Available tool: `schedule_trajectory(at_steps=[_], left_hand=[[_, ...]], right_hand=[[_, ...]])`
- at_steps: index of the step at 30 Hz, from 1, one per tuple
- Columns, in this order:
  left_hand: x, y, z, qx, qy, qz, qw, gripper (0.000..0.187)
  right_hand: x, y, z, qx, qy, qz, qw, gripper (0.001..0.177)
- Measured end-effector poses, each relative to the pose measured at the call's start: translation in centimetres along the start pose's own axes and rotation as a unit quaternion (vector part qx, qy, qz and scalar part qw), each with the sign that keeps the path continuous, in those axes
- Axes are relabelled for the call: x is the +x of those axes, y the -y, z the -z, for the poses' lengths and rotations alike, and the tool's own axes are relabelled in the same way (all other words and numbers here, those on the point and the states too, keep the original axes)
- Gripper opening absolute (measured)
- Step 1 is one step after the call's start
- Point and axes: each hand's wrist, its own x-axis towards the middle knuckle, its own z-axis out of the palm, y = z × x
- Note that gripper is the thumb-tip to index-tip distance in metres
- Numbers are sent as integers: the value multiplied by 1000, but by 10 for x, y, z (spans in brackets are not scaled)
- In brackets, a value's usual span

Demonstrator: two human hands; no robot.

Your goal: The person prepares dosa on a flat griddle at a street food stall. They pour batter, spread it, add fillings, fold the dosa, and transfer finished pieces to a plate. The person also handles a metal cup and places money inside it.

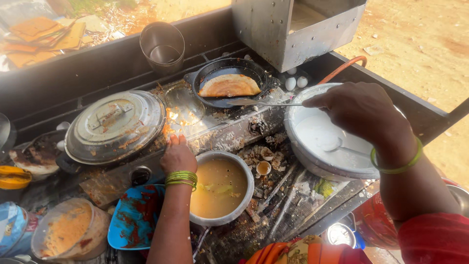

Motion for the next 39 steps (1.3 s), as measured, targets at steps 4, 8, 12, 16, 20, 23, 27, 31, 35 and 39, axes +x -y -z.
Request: schedule_trajectory(at_steps=[4, 8, 12, 16, 20, 23, 27, 31, 35, 39], left_hand=[[-1, 9, 6, -19, 69, 21, 997, 47], [-4, 20, 18, -57, 87, -8, 995, 43], [-12, 50, 20, -185, 20, -108, 977, 48], [-40, 89, 34, -416, -14, -113, 902, 57], [-76, 118, 62, -451, 7, -95, 887, 56], [-99, 143, 104, -407, 41, -89, 908, 57], [-128, 172, 122, -404, 103, -54, 907, 61], [-141, 210, 140, -387, 130, -1, 913, 58], [-175, 268, 168, -470, 47, 23, 881, 47], [-213, 328, 179, -598, -84, 67, 794, 40]], right_hand=[[11, 16, 0, 29, 72, -49, 996, 49], [26, 28, -34, 11, 35, -4, 999, 49], [36, 37, -85, 130, 87, -97, 983, 50], [52, 46, -104, 145, 84, -129, 977, 53], [77, 63, -125, 176, 77, -125, 973, 51], [102, 73, -134, 107, 99, -101, 984, 37], [97, 91, -165, 222, 72, -158, 960, 45], [94, 110, -154, 276, 21, -236, 931, 41], [69, 132, -130, 305, 23, -256, 917, 41], [22, 138, -108, 319, -76, -131, 936, 36]])
